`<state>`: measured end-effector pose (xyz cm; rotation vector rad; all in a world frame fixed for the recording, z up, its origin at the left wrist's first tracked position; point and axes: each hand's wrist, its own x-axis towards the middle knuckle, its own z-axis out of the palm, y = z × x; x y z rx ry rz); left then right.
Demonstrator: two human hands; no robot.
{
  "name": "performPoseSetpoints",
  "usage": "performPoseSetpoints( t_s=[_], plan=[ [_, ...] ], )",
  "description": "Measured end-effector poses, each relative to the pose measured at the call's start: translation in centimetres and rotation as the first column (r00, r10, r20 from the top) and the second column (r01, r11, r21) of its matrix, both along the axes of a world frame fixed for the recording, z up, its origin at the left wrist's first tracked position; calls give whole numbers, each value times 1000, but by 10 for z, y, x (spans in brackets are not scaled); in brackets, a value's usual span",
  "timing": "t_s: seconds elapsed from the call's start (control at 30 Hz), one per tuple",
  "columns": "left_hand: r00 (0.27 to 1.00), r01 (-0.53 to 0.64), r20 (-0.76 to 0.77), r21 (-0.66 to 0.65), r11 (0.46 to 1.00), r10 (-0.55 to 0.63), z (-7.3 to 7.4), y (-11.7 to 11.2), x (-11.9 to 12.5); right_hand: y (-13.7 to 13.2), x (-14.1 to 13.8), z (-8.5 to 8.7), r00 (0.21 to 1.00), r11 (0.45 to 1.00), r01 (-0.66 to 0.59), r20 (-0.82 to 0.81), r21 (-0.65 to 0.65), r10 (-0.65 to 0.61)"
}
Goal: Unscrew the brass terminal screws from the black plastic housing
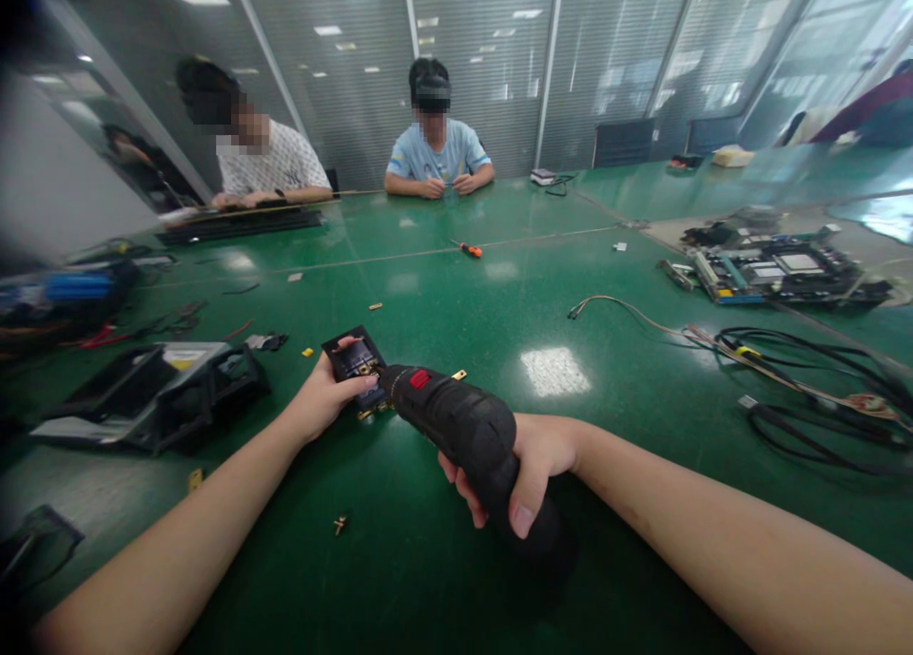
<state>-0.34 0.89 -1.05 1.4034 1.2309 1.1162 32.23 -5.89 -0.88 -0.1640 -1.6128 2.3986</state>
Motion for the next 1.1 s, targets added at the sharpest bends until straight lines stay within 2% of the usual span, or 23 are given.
performPoseSetpoints(
  t_s=[0.2,0.47,1.1],
  plan=[
    [999,5,52,-19,1000,-4,-2,0,-1,0,0,2,1000,1000,-12,2,-22,12],
    [967,17,255,-151,988,22,8,-4,6,0,-1,3,1000,1000,-8,-1,-25,8],
    [980,-35,191,-102,994,54,6,-2,7,-1,-1,3,1000,999,-10,-2,-47,10]
  ],
)
